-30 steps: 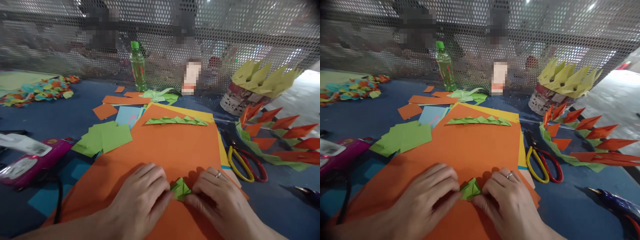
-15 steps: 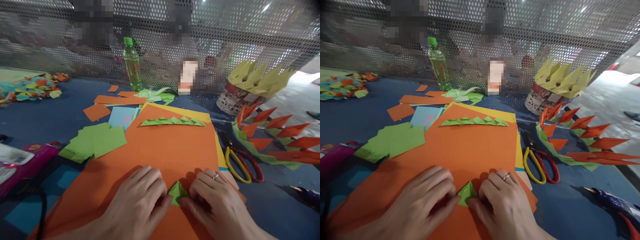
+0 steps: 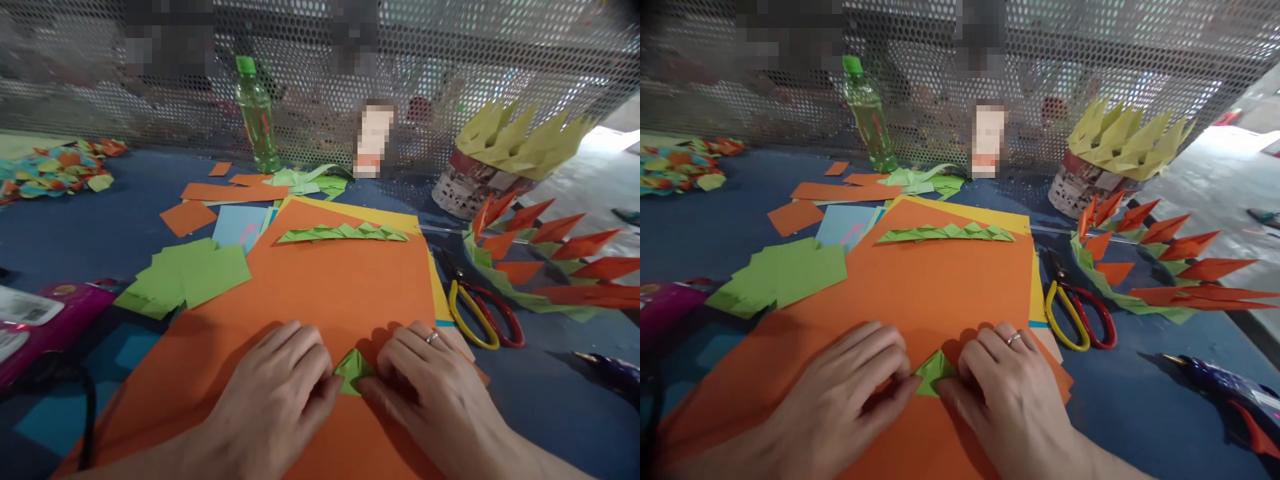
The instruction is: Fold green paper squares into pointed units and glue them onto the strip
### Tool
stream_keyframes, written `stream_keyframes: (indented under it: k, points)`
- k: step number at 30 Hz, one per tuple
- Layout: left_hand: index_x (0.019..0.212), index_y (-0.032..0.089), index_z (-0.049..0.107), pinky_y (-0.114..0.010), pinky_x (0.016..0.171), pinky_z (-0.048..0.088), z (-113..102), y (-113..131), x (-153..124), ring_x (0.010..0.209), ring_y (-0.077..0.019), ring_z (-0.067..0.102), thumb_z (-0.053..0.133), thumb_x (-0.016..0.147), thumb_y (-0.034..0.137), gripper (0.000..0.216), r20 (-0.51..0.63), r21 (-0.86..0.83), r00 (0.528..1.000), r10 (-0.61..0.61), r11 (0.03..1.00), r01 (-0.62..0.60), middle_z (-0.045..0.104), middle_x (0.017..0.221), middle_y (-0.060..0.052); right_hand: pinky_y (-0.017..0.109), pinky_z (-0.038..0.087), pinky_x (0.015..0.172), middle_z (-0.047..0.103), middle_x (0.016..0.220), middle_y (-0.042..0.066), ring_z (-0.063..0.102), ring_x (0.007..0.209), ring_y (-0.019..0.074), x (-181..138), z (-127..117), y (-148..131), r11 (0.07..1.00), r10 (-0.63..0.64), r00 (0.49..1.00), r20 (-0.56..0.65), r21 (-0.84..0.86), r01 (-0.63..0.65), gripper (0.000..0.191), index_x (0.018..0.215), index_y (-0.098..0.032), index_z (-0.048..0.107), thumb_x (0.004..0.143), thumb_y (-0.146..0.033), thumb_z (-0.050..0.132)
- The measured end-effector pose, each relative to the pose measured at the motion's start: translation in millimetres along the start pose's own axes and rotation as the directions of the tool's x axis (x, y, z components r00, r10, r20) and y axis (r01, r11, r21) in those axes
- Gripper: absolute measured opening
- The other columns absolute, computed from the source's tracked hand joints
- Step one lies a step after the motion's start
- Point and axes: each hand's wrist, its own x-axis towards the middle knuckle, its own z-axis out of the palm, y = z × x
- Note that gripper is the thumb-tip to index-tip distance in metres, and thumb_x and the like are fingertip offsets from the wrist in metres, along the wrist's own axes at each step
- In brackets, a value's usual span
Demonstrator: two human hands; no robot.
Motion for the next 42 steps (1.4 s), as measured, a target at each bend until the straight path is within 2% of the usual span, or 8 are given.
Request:
stream_keyframes:
  k: [6, 14, 21, 27, 33, 36, 42]
  points:
    - [0.089, 0.02, 0.048, -0.034, 0.069, 0.033, -3.4, -1.1, -3.9, 0.077, -0.0198, 0.046, 0.043, 0.1, 0.004, 0.019, 0.074, -0.108, 0.997, -0.033, 0.993, 0.041, 0.052, 0.086, -0.001, 0.032, 0.028, 0.068, 0.059, 0.077, -0.004, 0.049, 0.07, 0.0181, 0.7, -1.6, 0.6, 0.999, 0.025, 1.0, 0.012, -0.045, -0.025, 0.036, 0.077, -0.022, 0.055, 0.073, -0.026, 0.09]
    - [0.1, 0.021, 0.054, -0.035, 0.075, 0.036, -7.7, -7.1, -7.7, 0.084, -0.0219, 0.049, 0.034, 0.099, 0.002, 0.028, 0.198, -0.193, 0.98, 0.004, 0.981, 0.035, 0.053, 0.095, -0.004, 0.032, 0.032, 0.07, 0.063, 0.082, -0.003, 0.054, 0.077, 0.0196, 0.1, -5.3, 6.3, 0.998, 0.025, 0.997, 0.069, 0.061, -0.03, 0.031, 0.085, -0.023, 0.06, 0.076, -0.026, 0.089]
    - [0.117, 0.025, 0.051, -0.033, 0.081, 0.041, -8.4, -5.1, -6.1, 0.092, -0.0215, 0.053, 0.039, 0.1, 0.005, 0.029, 0.172, -0.255, 0.984, -0.039, 0.963, 0.083, 0.057, 0.106, -0.003, 0.032, 0.038, 0.075, 0.067, 0.088, -0.004, 0.057, 0.083, 0.0173, 5.0, -9.9, 7.6, 0.967, 0.046, 0.988, 0.147, 0.242, -0.081, 0.02, 0.091, -0.025, 0.063, 0.084, -0.014, 0.078]
    - [0.131, 0.027, 0.049, -0.032, 0.087, 0.044, -11.4, -3.9, -4.0, 0.1, -0.0207, 0.058, 0.039, 0.1, 0.005, 0.039, 0.13, -0.178, 0.991, 0.012, 0.984, 0.011, 0.062, 0.117, -0.003, 0.032, 0.042, 0.078, 0.068, 0.091, -0.002, 0.059, 0.084, 0.0167, 3.8, -8.0, 8.0, 0.954, 0.058, 0.987, 0.148, 0.284, -0.099, 0.014, 0.094, -0.024, 0.064, 0.09, -0.011, 0.067]
    - [0.133, 0.027, 0.051, -0.031, 0.084, 0.046, -11.0, -5.2, -5.4, 0.101, -0.0205, 0.061, 0.037, 0.101, 0.007, 0.04, 0.091, -0.114, 0.995, 0.038, 0.993, -0.027, 0.064, 0.12, -0.003, 0.033, 0.044, 0.078, 0.07, 0.096, 0.0, 0.06, 0.088, 0.0181, 2.1, -5.4, 8.6, 0.96, 0.023, 0.991, 0.133, 0.273, -0.059, 0.018, 0.103, -0.025, 0.066, 0.091, -0.011, 0.066]
    - [0.135, 0.026, 0.049, -0.031, 0.085, 0.046, -10.3, -6.5, -5.6, 0.102, -0.0201, 0.061, 0.036, 0.102, 0.007, 0.041, 0.062, -0.093, 0.997, 0.049, 0.995, -0.043, 0.063, 0.123, -0.004, 0.031, 0.045, 0.077, 0.07, 0.094, -0.001, 0.059, 0.087, 0.0173, 2.3, -4.9, 8.6, 0.955, 0.01, 0.994, 0.113, 0.293, -0.043, 0.018, 0.1, -0.024, 0.065, 0.091, -0.008, 0.064]
    - [0.133, 0.027, 0.054, -0.031, 0.086, 0.049, -14.1, -4.2, -3.4, 0.099, -0.0192, 0.061, 0.037, 0.1, 0.005, 0.043, 0.141, -0.186, 0.989, 0.04, 0.983, -0.014, 0.063, 0.112, -0.003, 0.028, 0.045, 0.075, 0.069, 0.09, -0.003, 0.058, 0.085, 0.0149, 4.4, -5.5, 5.4, 0.936, -0.011, 0.996, 0.088, 0.351, -0.021, 0.024, 0.093, -0.023, 0.062, 0.086, 0.0, 0.059]
